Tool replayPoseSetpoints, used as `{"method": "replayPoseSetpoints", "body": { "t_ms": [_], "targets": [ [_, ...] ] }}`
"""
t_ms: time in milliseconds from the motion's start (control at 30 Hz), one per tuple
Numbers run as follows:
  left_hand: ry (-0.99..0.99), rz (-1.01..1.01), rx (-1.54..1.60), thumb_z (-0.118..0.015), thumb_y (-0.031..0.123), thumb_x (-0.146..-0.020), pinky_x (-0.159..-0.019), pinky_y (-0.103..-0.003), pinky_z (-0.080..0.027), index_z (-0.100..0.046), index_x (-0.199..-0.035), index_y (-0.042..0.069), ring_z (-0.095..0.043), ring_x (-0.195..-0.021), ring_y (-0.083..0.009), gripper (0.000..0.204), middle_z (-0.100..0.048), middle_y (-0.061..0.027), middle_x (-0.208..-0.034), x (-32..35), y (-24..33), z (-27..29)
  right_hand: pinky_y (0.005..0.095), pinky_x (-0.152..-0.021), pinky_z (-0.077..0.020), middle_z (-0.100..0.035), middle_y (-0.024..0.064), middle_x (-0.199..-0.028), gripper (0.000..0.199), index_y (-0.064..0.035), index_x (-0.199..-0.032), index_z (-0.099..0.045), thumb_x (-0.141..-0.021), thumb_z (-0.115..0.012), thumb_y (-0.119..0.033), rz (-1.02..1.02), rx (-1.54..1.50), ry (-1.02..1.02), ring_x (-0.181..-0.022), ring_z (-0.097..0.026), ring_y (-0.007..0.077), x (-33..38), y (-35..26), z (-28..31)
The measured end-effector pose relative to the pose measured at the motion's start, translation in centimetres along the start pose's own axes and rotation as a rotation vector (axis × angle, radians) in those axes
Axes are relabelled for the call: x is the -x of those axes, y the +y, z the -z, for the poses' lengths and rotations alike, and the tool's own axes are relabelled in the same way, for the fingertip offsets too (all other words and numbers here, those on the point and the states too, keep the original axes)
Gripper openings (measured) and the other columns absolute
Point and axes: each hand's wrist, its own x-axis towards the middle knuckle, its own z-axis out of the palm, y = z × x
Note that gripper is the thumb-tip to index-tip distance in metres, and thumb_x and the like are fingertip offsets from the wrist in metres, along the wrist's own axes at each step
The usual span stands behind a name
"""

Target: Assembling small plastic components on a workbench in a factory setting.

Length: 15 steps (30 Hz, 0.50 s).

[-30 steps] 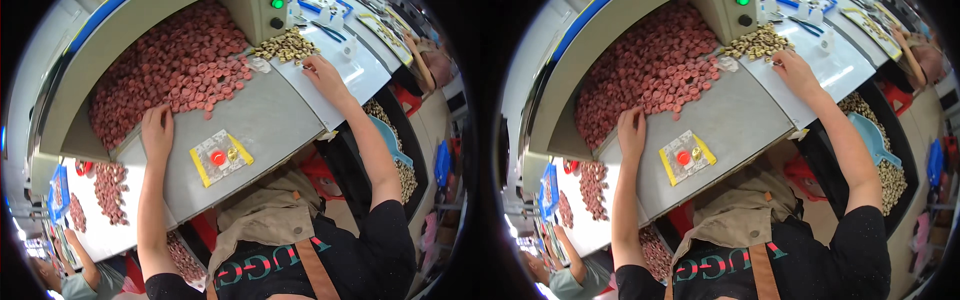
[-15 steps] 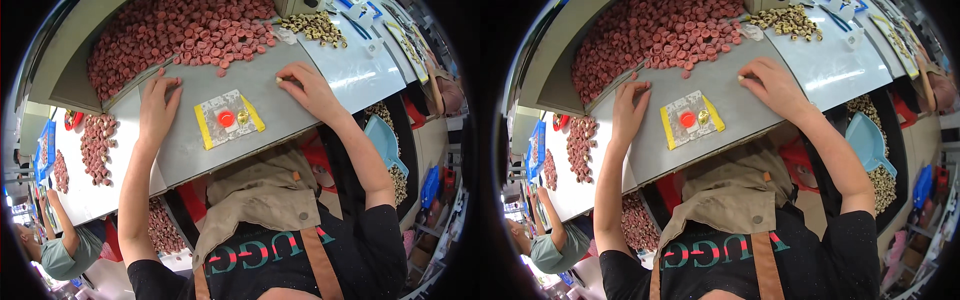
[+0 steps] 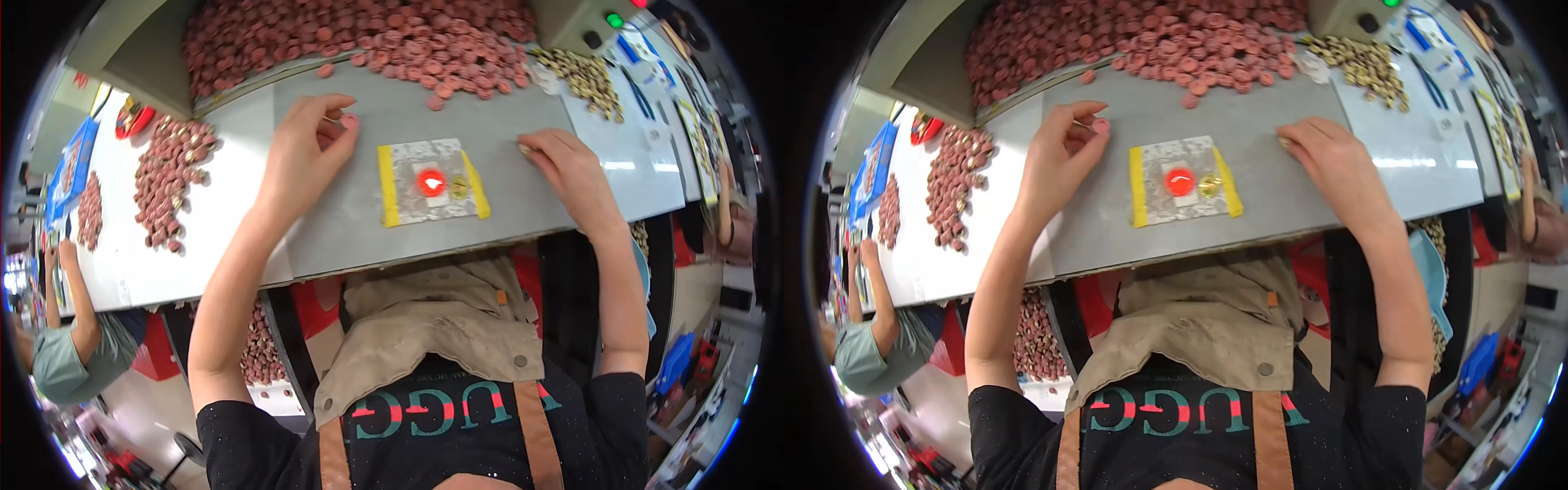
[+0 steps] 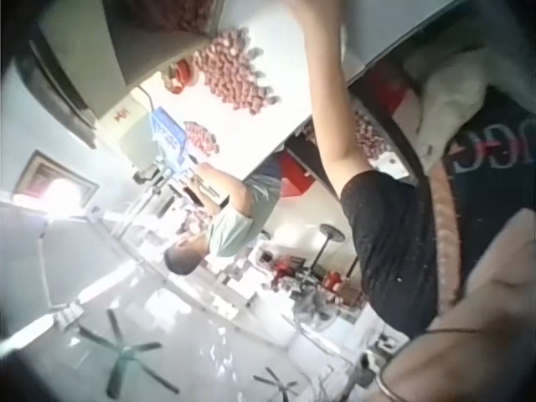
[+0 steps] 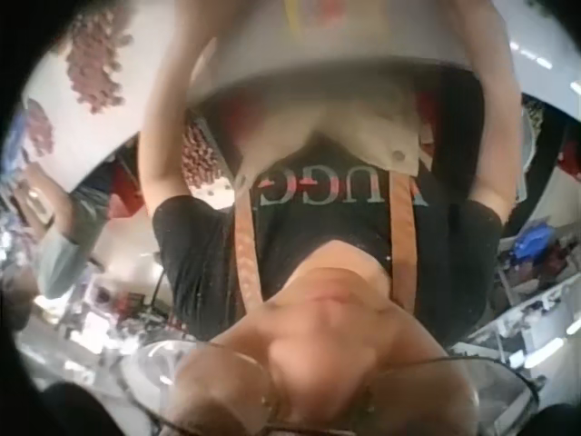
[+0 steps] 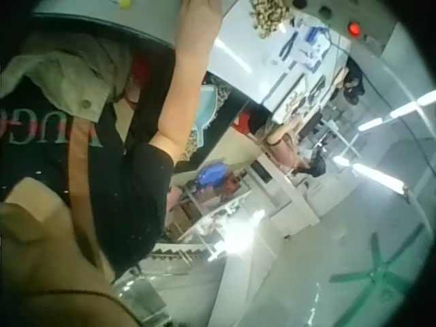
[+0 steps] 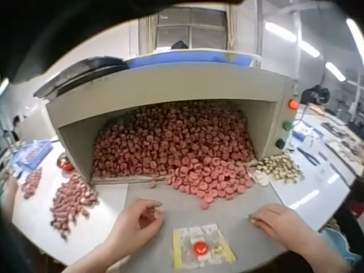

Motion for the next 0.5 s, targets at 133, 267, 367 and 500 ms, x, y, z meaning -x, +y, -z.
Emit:
{"method": "replayPoseSetpoints", "body": {
  "t_ms": [133,267,367,500],
  "targets": [
    [0.032,0.108,0.320,-0.061,0.004,-0.084,-0.078,-0.023,-0.048,-0.057,-0.109,-0.001,-0.058,-0.084,-0.0111,0.026,-0.056,-0.0070,-0.100,3.1,0.9,0.3,0.0328,-0.074,-0.0472,-0.060,0.0120,-0.091,0.015,-0.0004,-0.098,-0.060,-0.083,-0.058,-0.002,-0.036,-0.002,-0.096,-0.083,-0.058,0.0273,-0.3,-0.2,0.5],
    [0.087,0.308,0.883,-0.062,0.004,-0.085,-0.082,-0.023,-0.047,-0.054,-0.113,-0.002,-0.057,-0.088,-0.0087,0.030,-0.057,-0.0041,-0.102,5.3,2.5,-0.6,0.0295,-0.072,-0.0463,-0.059,0.0114,-0.091,0.014,0.0000,-0.098,-0.060,-0.085,-0.057,-0.002,-0.114,-0.068,-0.101,-0.080,-0.058,0.0242,-0.7,-1.0,0.4],
    [0.170,0.393,1.013,-0.062,0.006,-0.086,-0.084,-0.022,-0.045,-0.052,-0.116,-0.001,-0.055,-0.090,-0.0078,0.033,-0.057,-0.0032,-0.102,6.0,3.3,-1.0,0.0281,-0.071,-0.0456,-0.058,0.0116,-0.091,0.013,0.0002,-0.098,-0.060,-0.086,-0.056,-0.003,-0.126,-0.234,-0.075,-0.080,-0.058,0.0220,-1.0,-3.7,0.0],
    [0.163,0.352,1.149,-0.063,0.008,-0.086,-0.084,-0.022,-0.044,-0.052,-0.117,0.000,-0.055,-0.092,-0.0075,0.034,-0.056,-0.0023,-0.102,6.9,3.2,-2.9,0.0301,-0.071,-0.0463,-0.058,0.0111,-0.091,0.014,-0.0015,-0.097,-0.060,-0.083,-0.060,-0.004,0.080,-0.239,-0.062,-0.081,-0.057,0.0231,-2.1,-6.6,-2.3]
  ]
}}
